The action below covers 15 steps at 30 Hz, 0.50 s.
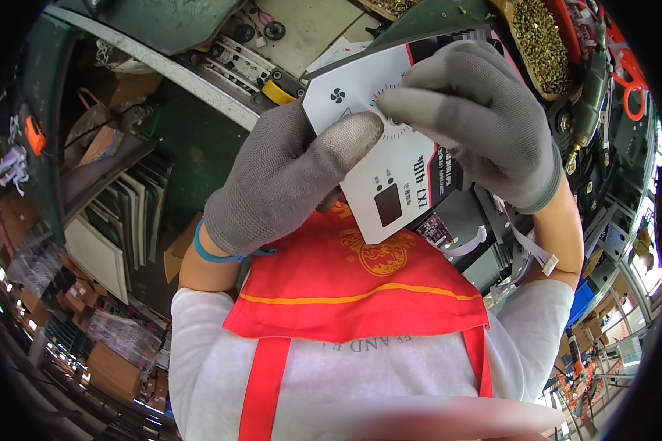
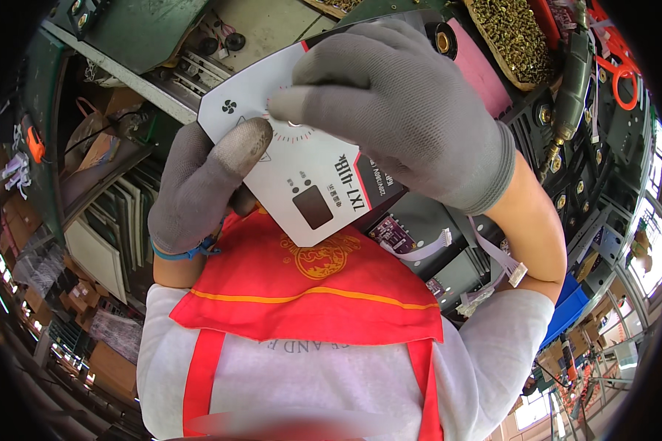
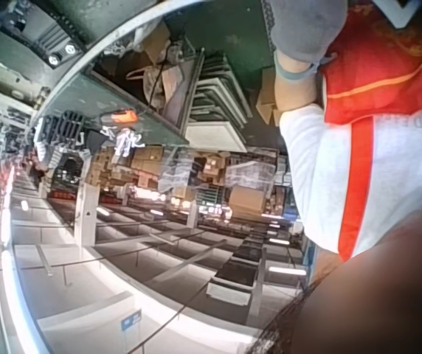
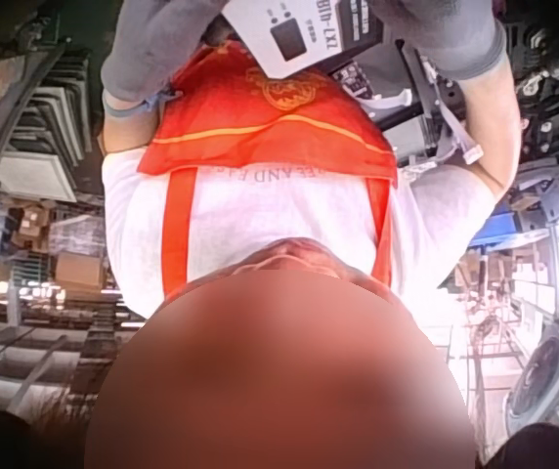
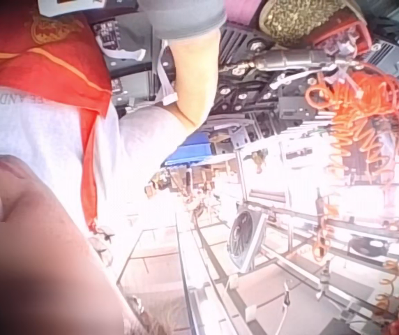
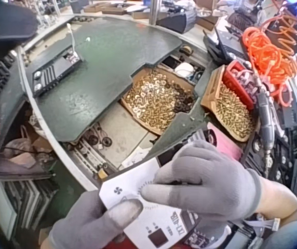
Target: The recorder is assembling the front panel and control knobs onto welding machine housings using a pneumatic screwdriver.
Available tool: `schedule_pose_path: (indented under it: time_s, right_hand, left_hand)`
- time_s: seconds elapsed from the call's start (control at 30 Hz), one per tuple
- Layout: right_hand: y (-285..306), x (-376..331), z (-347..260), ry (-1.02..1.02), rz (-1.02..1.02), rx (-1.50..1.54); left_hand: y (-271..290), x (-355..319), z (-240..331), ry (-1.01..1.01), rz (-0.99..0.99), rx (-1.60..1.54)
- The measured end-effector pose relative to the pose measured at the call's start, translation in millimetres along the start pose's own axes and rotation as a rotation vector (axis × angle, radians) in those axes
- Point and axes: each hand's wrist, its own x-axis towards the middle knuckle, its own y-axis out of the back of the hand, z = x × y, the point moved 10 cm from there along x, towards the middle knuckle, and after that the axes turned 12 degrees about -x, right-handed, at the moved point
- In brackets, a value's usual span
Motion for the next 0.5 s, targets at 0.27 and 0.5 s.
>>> schedule_pose_path:
  time_s: [0.27,0.5]
  right_hand:
    - [4.5,-9.9,4.8,-0.243,0.100,0.047]
    - [-0.1,-7.7,7.3,-0.214,0.110,0.007]
  left_hand:
    - [-1.5,-0.3,-0.1,0.014,-0.002,-0.022]
    - [-2.2,-1.2,0.0,0.021,0.007,-0.045]
